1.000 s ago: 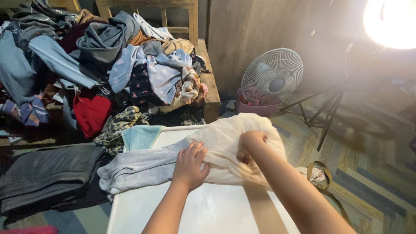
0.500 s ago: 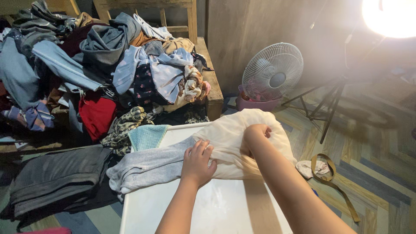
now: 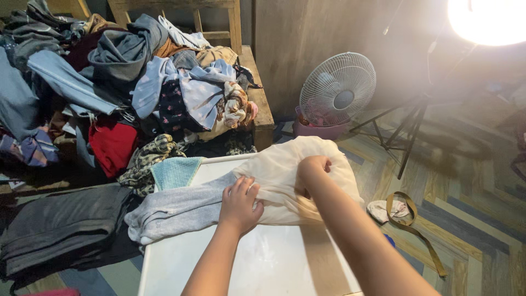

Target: The person folds various items of clothing, including a dress and a shirt, by hand on a small white table and places them into a stack.

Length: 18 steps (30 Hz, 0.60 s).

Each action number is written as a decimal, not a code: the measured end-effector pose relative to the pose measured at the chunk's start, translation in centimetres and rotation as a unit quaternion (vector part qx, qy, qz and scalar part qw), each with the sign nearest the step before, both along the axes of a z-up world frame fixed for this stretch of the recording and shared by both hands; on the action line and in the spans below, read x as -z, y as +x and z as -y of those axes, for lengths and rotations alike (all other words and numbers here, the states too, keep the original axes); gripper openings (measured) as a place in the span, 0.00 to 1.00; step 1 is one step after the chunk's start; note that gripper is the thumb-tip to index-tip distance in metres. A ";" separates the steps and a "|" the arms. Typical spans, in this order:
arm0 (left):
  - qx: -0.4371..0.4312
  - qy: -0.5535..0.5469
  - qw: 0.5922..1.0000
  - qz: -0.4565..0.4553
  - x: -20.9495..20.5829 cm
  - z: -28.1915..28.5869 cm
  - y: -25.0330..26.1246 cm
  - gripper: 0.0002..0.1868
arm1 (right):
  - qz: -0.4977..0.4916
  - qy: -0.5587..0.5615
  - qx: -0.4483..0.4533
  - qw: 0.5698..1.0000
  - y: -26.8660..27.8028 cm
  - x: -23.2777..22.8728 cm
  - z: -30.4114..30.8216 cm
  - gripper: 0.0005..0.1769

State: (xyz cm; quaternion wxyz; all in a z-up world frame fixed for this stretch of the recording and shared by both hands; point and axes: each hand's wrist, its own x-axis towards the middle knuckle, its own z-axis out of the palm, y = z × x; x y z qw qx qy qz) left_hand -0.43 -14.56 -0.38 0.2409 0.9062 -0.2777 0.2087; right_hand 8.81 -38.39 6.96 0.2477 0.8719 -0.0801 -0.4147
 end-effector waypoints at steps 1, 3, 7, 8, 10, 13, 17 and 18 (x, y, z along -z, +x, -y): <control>0.000 -0.003 1.000 0.006 0.2 0.1 0.0 0.26 | -0.001 0.031 0.015 0.999 -0.5 -0.5 0.1 0.36; 0.000 0.003 1.000 -0.015 0.0 0.3 0.3 0.26 | 0.082 0.090 -0.042 0.992 -2.7 -1.4 1.8 0.39; 0.019 0.059 0.991 -0.116 -2.3 0.6 1.1 0.31 | 0.219 0.374 -0.021 0.901 -7.6 -2.0 7.8 0.46; 0.018 0.057 0.992 -0.112 -3.2 0.8 1.4 0.31 | 0.205 0.417 -0.016 0.885 -8.8 -1.7 9.4 0.51; 0.006 0.136 0.971 -0.196 -4.5 1.7 1.4 0.27 | 0.259 0.465 -0.213 0.819 -12.2 0.0 11.7 0.61; -0.021 0.215 0.961 -0.174 -5.6 3.7 2.1 0.27 | 0.240 0.251 -0.198 0.916 -15.3 2.1 13.4 0.62; 0.050 0.179 0.981 -0.052 -4.1 6.3 2.4 0.22 | 0.245 0.313 -0.031 0.917 -14.1 0.8 14.8 0.22; 0.049 0.148 0.985 -0.071 -3.7 7.3 2.7 0.15 | 0.211 0.284 -0.034 0.935 -13.5 0.1 15.0 0.19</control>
